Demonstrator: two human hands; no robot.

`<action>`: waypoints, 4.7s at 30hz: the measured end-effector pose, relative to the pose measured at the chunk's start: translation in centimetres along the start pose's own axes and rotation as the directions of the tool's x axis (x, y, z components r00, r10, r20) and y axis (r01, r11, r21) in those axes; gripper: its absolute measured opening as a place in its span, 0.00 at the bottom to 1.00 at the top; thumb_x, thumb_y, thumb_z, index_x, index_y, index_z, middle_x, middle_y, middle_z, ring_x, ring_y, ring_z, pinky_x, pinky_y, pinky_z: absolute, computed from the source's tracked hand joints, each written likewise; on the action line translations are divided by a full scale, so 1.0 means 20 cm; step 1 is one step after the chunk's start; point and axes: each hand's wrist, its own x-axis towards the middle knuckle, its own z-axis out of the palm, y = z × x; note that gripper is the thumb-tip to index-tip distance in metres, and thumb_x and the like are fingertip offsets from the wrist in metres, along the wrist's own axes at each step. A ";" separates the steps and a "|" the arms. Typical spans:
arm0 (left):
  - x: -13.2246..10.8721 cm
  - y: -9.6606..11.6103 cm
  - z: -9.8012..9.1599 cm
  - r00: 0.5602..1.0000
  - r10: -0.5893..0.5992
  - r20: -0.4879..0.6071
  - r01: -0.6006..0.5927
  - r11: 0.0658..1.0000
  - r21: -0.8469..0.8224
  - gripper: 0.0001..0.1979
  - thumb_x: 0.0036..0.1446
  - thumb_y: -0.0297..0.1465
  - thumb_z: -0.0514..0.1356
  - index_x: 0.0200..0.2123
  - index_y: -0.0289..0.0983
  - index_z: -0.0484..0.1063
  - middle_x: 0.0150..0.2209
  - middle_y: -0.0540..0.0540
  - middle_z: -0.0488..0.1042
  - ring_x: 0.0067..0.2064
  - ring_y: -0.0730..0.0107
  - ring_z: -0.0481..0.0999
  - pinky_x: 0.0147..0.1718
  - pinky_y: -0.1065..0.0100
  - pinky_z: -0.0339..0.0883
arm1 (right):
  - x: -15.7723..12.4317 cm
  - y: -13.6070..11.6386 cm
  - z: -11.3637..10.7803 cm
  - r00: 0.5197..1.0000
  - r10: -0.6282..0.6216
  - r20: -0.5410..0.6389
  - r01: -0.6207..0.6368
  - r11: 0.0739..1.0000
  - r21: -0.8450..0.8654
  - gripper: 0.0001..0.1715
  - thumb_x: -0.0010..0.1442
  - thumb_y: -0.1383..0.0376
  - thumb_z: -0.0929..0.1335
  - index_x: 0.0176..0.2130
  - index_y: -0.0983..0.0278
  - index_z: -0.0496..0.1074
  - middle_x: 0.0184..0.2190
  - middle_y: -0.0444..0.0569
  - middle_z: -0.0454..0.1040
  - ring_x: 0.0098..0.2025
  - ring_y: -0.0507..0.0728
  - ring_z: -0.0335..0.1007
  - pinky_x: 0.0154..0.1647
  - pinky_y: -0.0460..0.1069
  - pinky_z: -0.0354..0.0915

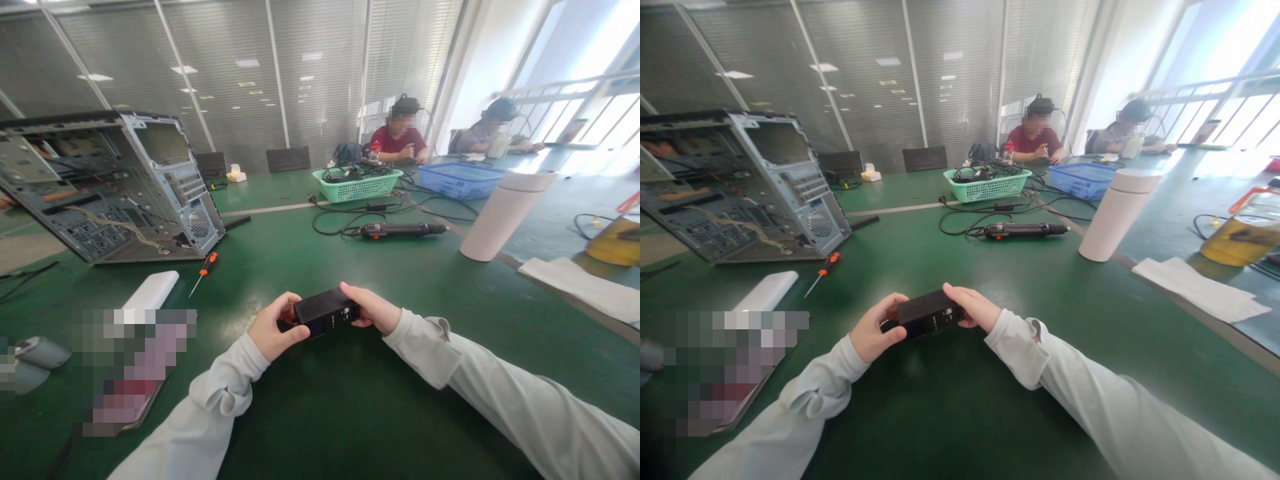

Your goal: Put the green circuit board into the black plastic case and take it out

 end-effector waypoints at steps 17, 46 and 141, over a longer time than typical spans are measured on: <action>0.04 -0.06 -0.02 0.907 -0.317 -0.276 0.290 0.947 -0.136 0.27 0.49 0.55 0.52 0.16 0.37 0.68 0.13 0.49 0.66 0.18 0.68 0.66 0.20 0.67 0.59 | 0.00 0.00 0.00 0.932 0.177 0.316 -0.196 0.980 0.029 0.42 0.63 0.34 0.49 0.35 0.69 0.59 0.22 0.48 0.63 0.18 0.47 0.57 0.15 0.38 0.47; 0.01 0.00 -0.01 0.982 0.145 -0.119 -0.117 0.968 0.221 0.20 0.46 0.29 0.63 0.45 0.39 0.69 0.47 0.42 0.72 0.46 0.58 0.74 0.44 0.58 0.70 | -0.05 0.06 0.08 0.653 -0.757 0.024 0.503 0.410 -0.761 0.21 0.53 0.72 0.64 0.48 0.65 0.62 0.45 0.51 0.63 0.49 0.57 0.60 0.52 0.53 0.62; 0.04 -0.10 -0.07 0.929 -0.127 -0.347 0.339 0.666 0.664 0.21 0.48 0.43 0.62 0.45 0.41 0.67 0.39 0.45 0.76 0.44 0.55 0.74 0.43 0.59 0.66 | -0.06 -0.09 0.26 0.957 0.198 0.210 -0.287 0.583 0.760 0.26 0.69 0.59 0.46 0.49 0.68 0.62 0.31 0.48 0.66 0.19 0.49 0.54 0.24 0.44 0.60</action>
